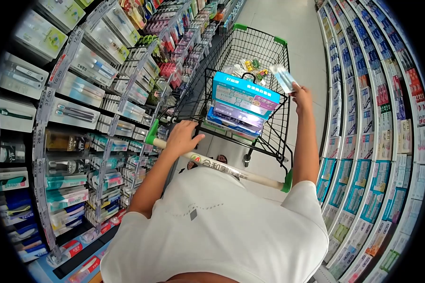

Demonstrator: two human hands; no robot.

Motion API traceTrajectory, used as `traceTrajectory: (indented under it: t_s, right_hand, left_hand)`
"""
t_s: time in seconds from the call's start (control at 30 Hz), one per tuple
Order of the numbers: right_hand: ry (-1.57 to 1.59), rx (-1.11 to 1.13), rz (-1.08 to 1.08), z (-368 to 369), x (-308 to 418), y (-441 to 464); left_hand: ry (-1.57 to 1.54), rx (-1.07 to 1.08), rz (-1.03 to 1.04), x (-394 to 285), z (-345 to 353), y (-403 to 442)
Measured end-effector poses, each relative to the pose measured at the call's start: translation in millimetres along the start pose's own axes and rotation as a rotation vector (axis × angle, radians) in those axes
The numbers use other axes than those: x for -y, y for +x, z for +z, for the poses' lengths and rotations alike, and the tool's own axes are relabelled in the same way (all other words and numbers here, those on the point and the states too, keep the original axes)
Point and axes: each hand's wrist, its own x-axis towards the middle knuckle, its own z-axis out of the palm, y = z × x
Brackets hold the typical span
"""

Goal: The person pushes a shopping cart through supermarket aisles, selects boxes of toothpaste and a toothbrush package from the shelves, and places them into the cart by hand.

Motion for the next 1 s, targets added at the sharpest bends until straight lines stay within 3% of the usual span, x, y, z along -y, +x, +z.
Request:
traceTrajectory:
  t_s: [0.13,0.33,0.4,0.43,0.47,0.53,0.63,0.7,0.73,0.8,0.83,0.9,1.0]
  right_hand:
    - [-0.022,0.044,0.203,10,-29,38]
    - [-0.039,0.119,0.228,31,-49,73]
    - [-0.449,0.043,0.067,26,-54,85]
    - [-0.579,-0.091,-0.114,23,-56,85]
    - [-0.580,-0.092,-0.108,20,-58,86]
    - [-0.505,-0.311,-0.465,22,-31,56]
    - [-0.356,-0.282,-0.628,40,29,-37]
    - [-0.231,-0.086,-0.666,59,33,-95]
    - [-0.259,0.079,-0.515,69,40,-131]
    - [-0.469,0.449,-0.543,86,20,-168]
    - [-0.498,0.631,-0.360,95,10,-188]
    - [-0.918,0.740,-0.608,105,-23,-208]
    - [-1.074,0.734,-0.752,115,-57,-223]
  left_hand:
    - [-0.007,-0.012,0.007,0,0,1]
    - [-0.002,-0.041,0.040,2,5,-1]
    - [-0.004,-0.029,0.039,4,6,0]
    - [-0.001,-0.037,0.043,5,7,-1]
    - [0.002,-0.043,0.049,5,8,0]
    - [0.035,0.003,0.023,3,6,2]
    - [0.140,0.082,0.016,-7,-4,10]
    - [0.215,0.118,0.040,-11,-6,21]
    - [0.277,0.198,0.070,-12,-6,29]
    - [0.351,0.271,0.119,-17,-6,44]
    - [0.364,0.355,0.100,-19,-3,51]
    - [0.401,0.453,0.115,-15,8,61]
    - [0.264,0.509,0.119,-8,30,69]
